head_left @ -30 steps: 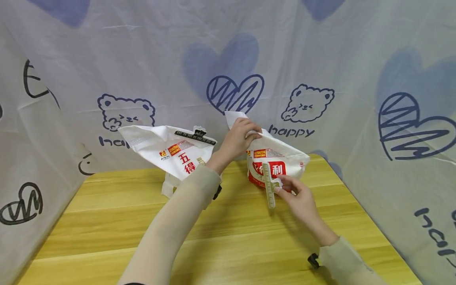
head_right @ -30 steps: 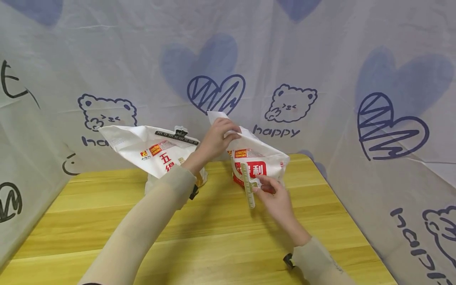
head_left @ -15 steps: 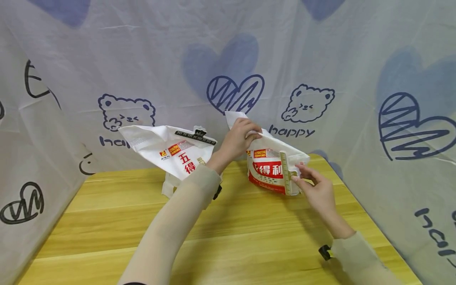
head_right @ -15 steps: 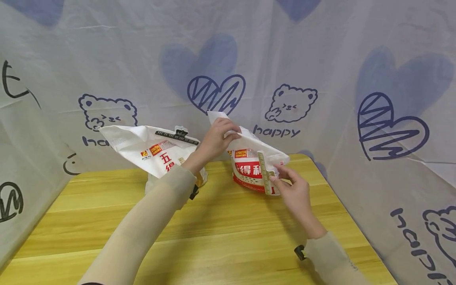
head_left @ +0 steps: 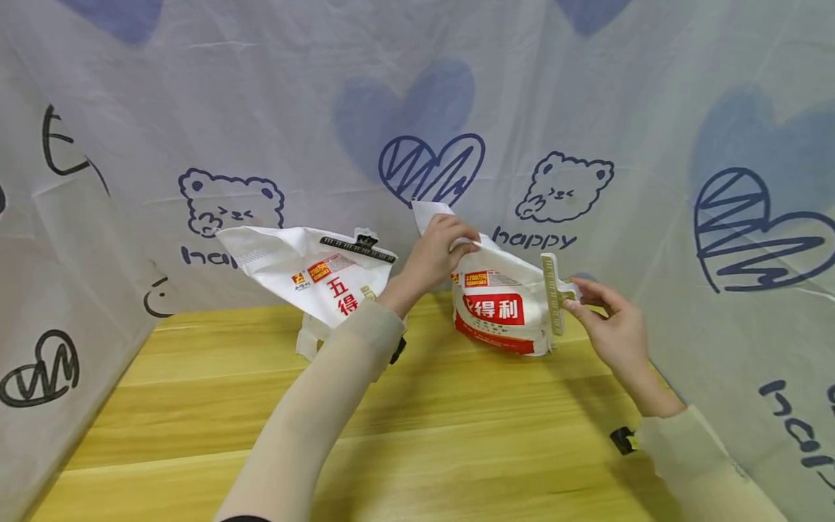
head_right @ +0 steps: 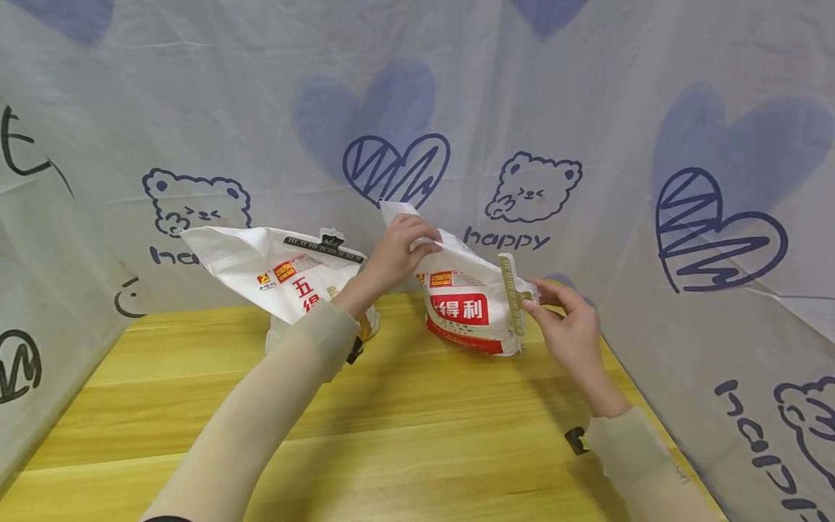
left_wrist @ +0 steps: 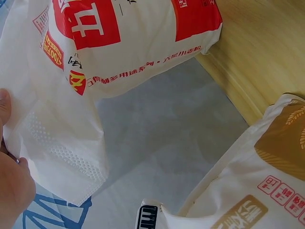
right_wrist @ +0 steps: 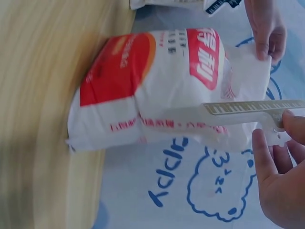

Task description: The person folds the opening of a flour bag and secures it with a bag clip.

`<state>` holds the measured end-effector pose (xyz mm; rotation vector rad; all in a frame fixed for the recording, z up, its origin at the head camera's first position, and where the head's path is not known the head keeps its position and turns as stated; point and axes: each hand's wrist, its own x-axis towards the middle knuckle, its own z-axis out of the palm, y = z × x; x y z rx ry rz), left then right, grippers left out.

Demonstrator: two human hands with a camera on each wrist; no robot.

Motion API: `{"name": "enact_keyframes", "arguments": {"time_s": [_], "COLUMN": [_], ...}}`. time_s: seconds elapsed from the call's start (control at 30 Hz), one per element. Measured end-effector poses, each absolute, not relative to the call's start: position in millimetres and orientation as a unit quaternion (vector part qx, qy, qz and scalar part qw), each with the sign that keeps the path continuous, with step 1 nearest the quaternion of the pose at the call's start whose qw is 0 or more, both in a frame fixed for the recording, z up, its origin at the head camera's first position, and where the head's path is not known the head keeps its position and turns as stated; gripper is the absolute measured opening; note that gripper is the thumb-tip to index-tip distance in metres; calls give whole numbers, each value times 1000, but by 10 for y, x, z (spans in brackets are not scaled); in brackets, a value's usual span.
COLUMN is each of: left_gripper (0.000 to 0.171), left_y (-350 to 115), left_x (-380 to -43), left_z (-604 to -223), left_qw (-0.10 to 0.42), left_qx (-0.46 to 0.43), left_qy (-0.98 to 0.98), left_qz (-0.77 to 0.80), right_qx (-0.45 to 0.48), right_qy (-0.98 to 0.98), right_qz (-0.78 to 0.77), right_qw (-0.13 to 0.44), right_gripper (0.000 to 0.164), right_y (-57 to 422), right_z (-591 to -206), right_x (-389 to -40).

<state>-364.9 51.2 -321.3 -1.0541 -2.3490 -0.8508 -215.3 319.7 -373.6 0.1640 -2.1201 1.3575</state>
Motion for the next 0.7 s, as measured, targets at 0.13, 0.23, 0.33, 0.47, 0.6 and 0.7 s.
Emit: {"name": "enact_keyframes", "arguments": {"time_s": [0.13,0.23,0.33,0.47,0.6,0.7], "left_gripper": [12,12,12,12,12,12], "left_y": [515,515,509,507,512,516], "left_x": [-3653,-3654,-3650,-3644,-3639,-3636], "left_z": [-3211,-3210,-3207,-3202,-3200,-3200], "left_qw": [214,212,212,212,212,212], "left_qx": [-381,-379,-376,-377,-380,-379], "left_qy": [-845,-847,-848,-847,-846,-846], "left_qz": [-307,-308,-309,-309,-309,-310], "right_qx": [69,82,97,103,102,107], "right_qy": [-820,-832,-835,-841,-844,-846], "right_qz": [472,439,423,409,397,387], "right_qw": [315,328,337,338,345,351], "right_gripper": [34,33,32,32,32,31], "right_y": [3267,3296,3320,3349,3351,3352], "right_z": [-3638,-3542,-3444,-3326,-3215,-3143], "right_x": [-2173,-2193,-2226,-2274,-2312,-2348]}}
